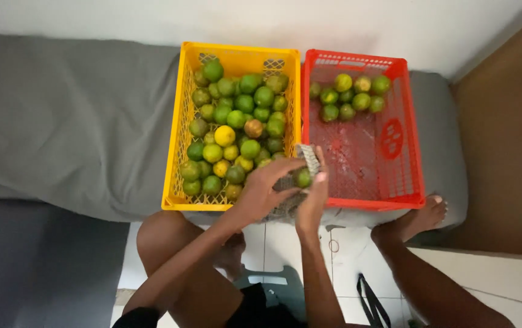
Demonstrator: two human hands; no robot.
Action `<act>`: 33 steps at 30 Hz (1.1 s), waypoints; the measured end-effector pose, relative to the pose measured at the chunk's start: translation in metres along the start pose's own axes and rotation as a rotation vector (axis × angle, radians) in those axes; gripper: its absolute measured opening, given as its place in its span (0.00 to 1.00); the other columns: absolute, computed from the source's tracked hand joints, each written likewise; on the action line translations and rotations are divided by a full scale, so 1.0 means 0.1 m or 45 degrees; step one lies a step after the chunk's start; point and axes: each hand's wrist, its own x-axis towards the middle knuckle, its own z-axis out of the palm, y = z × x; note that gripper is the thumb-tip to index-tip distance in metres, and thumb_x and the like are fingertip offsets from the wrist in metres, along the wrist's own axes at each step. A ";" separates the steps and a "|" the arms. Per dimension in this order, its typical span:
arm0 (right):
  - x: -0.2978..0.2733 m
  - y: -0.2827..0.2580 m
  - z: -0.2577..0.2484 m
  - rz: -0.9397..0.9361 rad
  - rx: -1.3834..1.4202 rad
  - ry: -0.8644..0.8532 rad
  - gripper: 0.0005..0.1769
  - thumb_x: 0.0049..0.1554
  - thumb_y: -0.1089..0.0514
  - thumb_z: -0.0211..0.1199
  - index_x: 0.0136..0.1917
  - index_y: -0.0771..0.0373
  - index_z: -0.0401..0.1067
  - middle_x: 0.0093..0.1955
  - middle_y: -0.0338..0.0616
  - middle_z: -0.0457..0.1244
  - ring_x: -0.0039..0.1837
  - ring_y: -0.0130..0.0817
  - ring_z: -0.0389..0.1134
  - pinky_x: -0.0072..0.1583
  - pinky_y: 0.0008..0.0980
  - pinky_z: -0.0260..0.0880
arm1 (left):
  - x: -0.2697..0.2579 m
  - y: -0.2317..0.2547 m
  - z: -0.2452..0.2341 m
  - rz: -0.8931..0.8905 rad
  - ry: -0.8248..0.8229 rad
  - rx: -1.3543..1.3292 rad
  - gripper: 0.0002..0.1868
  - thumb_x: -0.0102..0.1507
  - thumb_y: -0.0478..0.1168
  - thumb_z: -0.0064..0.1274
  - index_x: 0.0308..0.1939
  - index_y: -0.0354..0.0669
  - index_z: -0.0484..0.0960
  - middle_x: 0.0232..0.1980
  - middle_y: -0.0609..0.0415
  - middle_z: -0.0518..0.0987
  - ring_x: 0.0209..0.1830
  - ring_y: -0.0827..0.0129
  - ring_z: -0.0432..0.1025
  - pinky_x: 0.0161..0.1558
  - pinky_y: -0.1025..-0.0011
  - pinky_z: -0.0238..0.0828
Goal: Cleaning oranges with a cloth and sorting them from one crate to another
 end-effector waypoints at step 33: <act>-0.23 0.07 0.06 0.037 -0.005 0.048 0.31 0.70 0.49 0.37 0.83 0.59 0.46 0.84 0.58 0.44 0.83 0.57 0.43 0.78 0.57 0.44 | 0.02 0.06 -0.04 0.006 0.114 -0.308 0.32 0.63 0.33 0.67 0.71 0.46 0.77 0.66 0.46 0.80 0.67 0.47 0.75 0.67 0.41 0.72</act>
